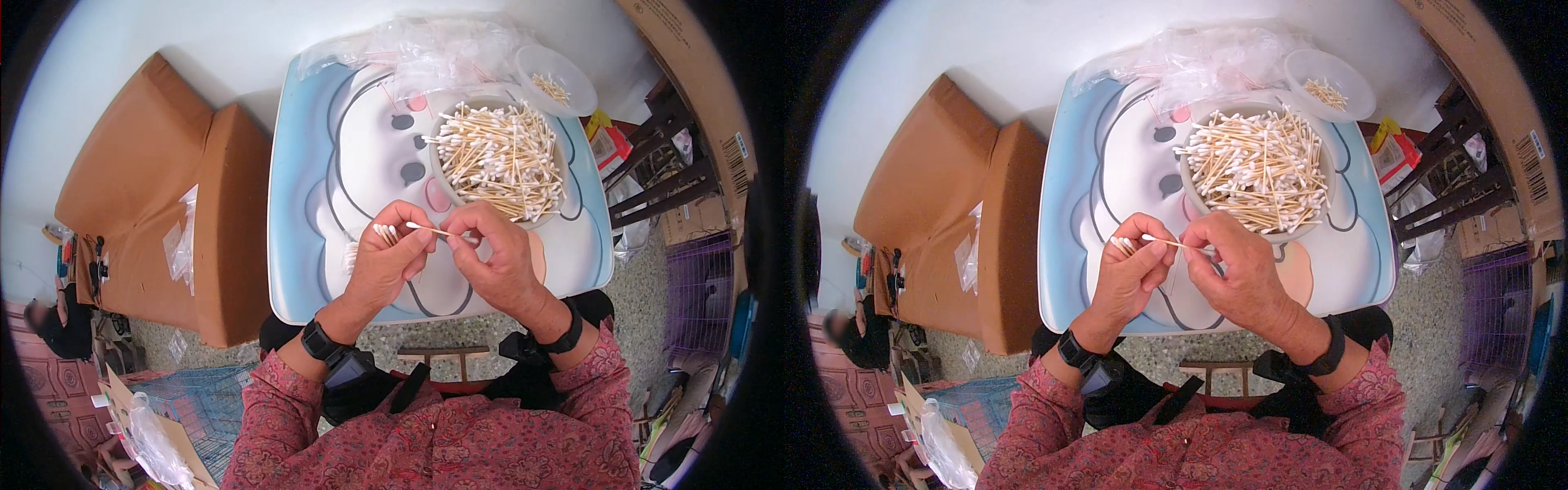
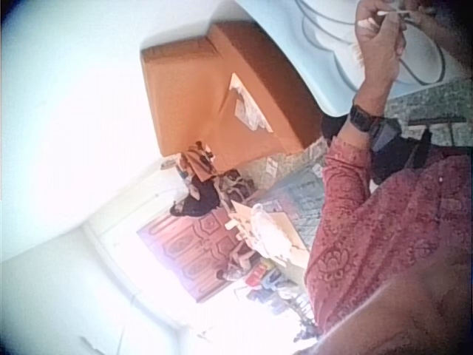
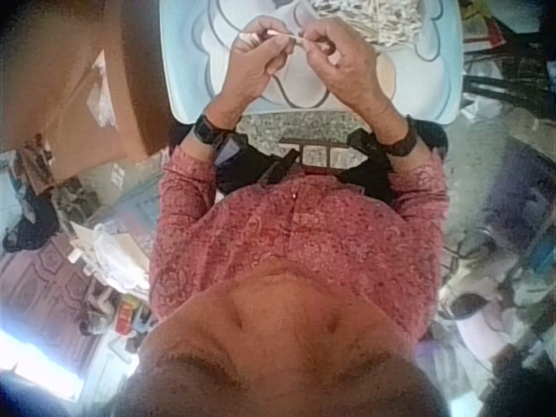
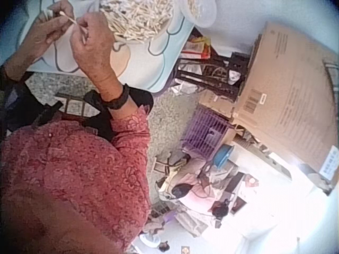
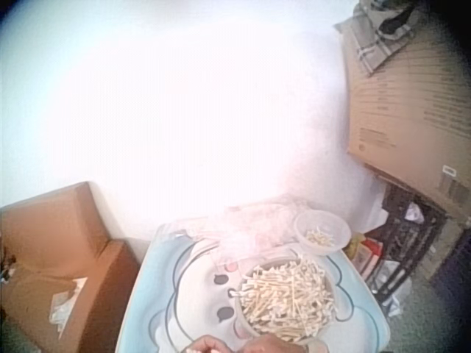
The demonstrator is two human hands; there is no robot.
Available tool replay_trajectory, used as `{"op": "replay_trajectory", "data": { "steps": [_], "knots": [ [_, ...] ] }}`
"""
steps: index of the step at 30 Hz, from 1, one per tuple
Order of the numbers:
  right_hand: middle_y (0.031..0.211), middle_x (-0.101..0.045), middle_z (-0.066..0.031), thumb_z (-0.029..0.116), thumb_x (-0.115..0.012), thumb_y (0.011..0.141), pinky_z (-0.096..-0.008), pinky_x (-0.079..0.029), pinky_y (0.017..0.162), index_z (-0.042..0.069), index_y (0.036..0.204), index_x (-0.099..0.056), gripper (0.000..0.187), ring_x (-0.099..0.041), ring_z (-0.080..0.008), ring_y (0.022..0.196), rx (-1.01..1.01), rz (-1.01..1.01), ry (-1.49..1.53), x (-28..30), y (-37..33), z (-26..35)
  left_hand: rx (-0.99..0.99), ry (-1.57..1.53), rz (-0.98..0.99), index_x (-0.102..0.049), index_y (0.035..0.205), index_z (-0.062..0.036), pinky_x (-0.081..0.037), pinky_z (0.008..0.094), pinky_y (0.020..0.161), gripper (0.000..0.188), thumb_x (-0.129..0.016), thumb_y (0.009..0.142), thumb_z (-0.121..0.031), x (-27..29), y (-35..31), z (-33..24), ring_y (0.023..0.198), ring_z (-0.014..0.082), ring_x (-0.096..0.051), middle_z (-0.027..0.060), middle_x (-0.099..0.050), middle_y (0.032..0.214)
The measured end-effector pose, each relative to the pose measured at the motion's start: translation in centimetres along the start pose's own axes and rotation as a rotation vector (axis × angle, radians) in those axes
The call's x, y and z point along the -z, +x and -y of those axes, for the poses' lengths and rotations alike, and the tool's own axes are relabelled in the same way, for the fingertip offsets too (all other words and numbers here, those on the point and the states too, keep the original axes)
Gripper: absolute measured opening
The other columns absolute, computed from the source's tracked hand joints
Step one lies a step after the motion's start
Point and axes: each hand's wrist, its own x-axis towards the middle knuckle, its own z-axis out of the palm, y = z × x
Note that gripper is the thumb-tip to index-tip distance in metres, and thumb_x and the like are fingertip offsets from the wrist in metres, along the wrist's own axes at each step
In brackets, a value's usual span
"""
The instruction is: Bundling cotton swabs with rubber bands and placing them in a plastic bag.
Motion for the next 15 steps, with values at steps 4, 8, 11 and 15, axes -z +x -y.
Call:
{"op": "replay_trajectory", "data": {
  "steps": [4,8,11,15],
  "knots": [
    [0.079,-0.055,-0.0056,0.001,-0.059,0.077,-0.0273,-0.045,0.057,0.005,0.088,-0.054,0.013,-0.055,-0.0164,0.068,-0.035,0.013,0.028,-0.07,-0.09,-0.01,-0.013,0.003,-0.008,-0.050,0.094,-0.0054,-0.025,0.0159,0.039,0.011,-0.058,0.087,-0.009,-0.10,0.01,0.04,0.045,0.0028,-0.035,0.0057,-0.057,0.073],
    [0.078,-0.054,-0.0052,0.001,-0.059,0.078,-0.0265,-0.044,0.057,0.005,0.089,-0.054,0.012,-0.054,-0.0152,0.068,-0.046,0.010,0.037,-0.33,-0.27,-0.14,-0.028,0.023,-0.010,-0.050,0.094,-0.0056,-0.025,0.0159,0.039,0.011,-0.057,0.087,-0.008,-0.11,-0.02,0.01,0.045,0.0029,-0.034,0.0057,-0.057,0.073],
    [0.078,-0.054,-0.0053,0.001,-0.059,0.078,-0.0259,-0.044,0.057,0.005,0.089,-0.054,0.013,-0.054,-0.0149,0.068,-0.048,0.006,0.063,-0.37,-0.22,-0.19,-0.028,0.016,-0.011,-0.050,0.095,-0.0056,-0.025,0.0160,0.039,0.011,-0.057,0.087,-0.008,-0.13,-0.03,-0.03,0.045,0.0030,-0.034,0.0055,-0.057,0.073],
    [0.078,-0.054,-0.0054,0.001,-0.059,0.078,-0.0257,-0.044,0.057,0.005,0.089,-0.054,0.013,-0.053,-0.0147,0.067,-0.042,-0.001,0.085,-0.49,-0.26,-0.38,-0.028,0.012,-0.006,-0.050,0.096,-0.0056,-0.025,0.0159,0.039,0.011,-0.057,0.087,-0.008,-0.05,0.01,0.03,0.045,0.0030,-0.034,0.0053,-0.056,0.073]
  ]
}}
